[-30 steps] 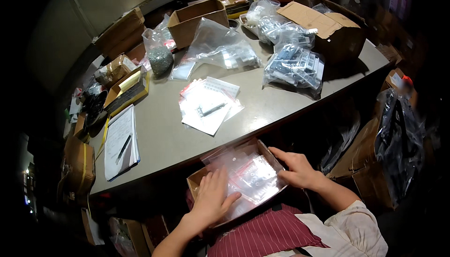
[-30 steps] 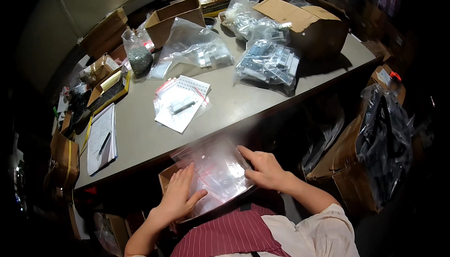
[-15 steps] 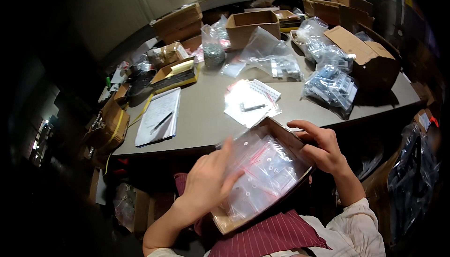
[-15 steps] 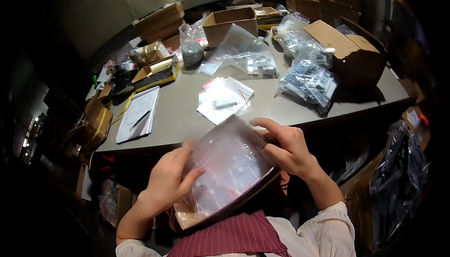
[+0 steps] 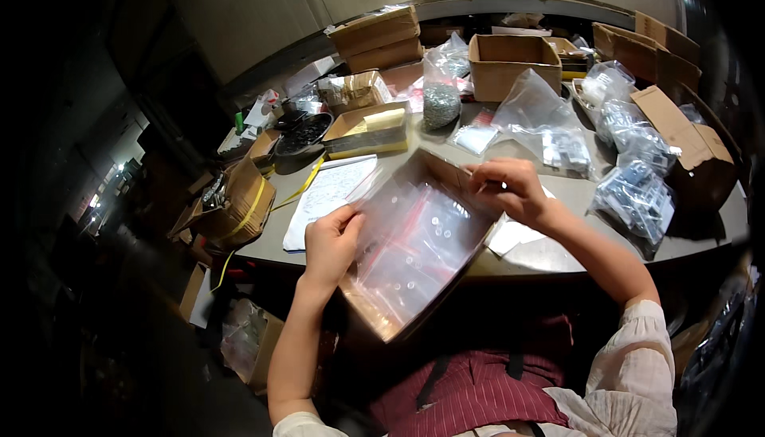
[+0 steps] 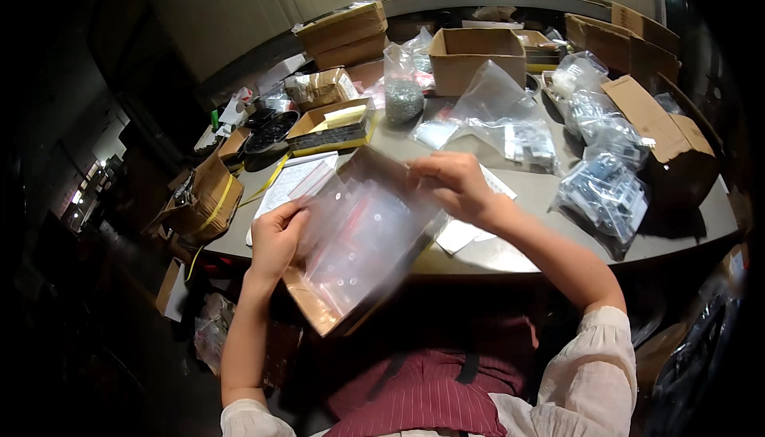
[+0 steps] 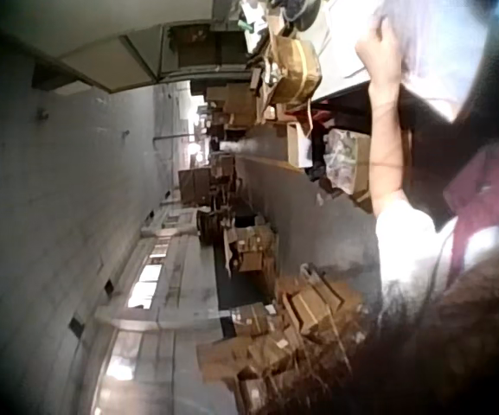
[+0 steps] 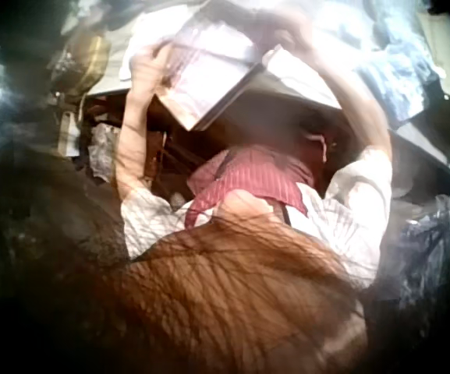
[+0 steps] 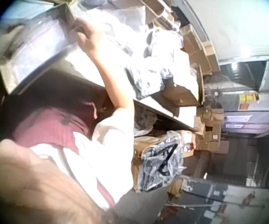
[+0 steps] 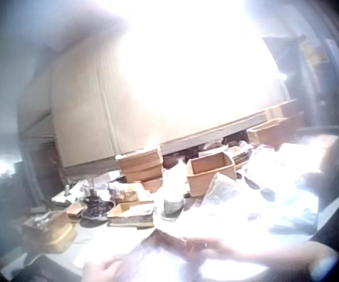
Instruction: The person sits at a cluttered table and repeatedly peels small adhesive labels from a sheet, then places them into clear plastic bags. The person handles the label sheet and bags by hand, organizing the items on the table before walking through a warehouse aisle.
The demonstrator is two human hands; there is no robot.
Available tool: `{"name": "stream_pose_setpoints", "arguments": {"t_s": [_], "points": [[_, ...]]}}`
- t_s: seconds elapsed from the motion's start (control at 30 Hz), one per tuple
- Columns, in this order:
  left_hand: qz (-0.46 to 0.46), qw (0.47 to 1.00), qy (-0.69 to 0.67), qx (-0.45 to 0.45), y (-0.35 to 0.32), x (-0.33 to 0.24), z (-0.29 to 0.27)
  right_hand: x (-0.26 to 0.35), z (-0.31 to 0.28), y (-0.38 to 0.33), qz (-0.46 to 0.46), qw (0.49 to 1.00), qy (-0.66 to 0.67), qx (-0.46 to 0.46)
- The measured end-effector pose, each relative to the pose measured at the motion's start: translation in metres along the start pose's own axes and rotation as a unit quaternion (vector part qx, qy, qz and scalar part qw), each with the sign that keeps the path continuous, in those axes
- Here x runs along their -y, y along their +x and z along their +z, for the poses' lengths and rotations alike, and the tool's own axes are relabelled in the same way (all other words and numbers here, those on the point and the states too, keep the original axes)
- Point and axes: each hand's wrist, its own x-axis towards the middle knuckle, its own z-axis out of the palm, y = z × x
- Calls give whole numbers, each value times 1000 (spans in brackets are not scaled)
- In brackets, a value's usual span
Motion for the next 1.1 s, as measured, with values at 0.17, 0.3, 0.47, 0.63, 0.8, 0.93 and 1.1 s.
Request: {"name": "stream_pose_setpoints", "arguments": {"t_s": [0.17, 0.3, 0.47, 0.63, 0.8, 0.93, 1.1], "points": [[376, 895, 231, -69, 48, 25, 15, -88, 12, 53, 24, 1000, 1, 18], [305, 914, 193, 185, 73, 56, 50, -155, 21, 65, 138, 988, -11, 73], [301, 939, 105, 131, 80, 65, 60, -155, -66, 89, 192, 953, -234, 16], [258, 955, 67, 134, 82, 47, 71, -169, -121, 93, 387, 700, -533, 276], [140, 970, 109, 167, 82, 31, 76, -149, -107, 97, 418, 681, -525, 293], [104, 969, 125, 186, 85, 26, 79, -199, -117, 60, 408, 625, -569, 347], [158, 969, 111, 154, 91, 15, 93, -298, -175, -14, 499, 512, -561, 418]]}}
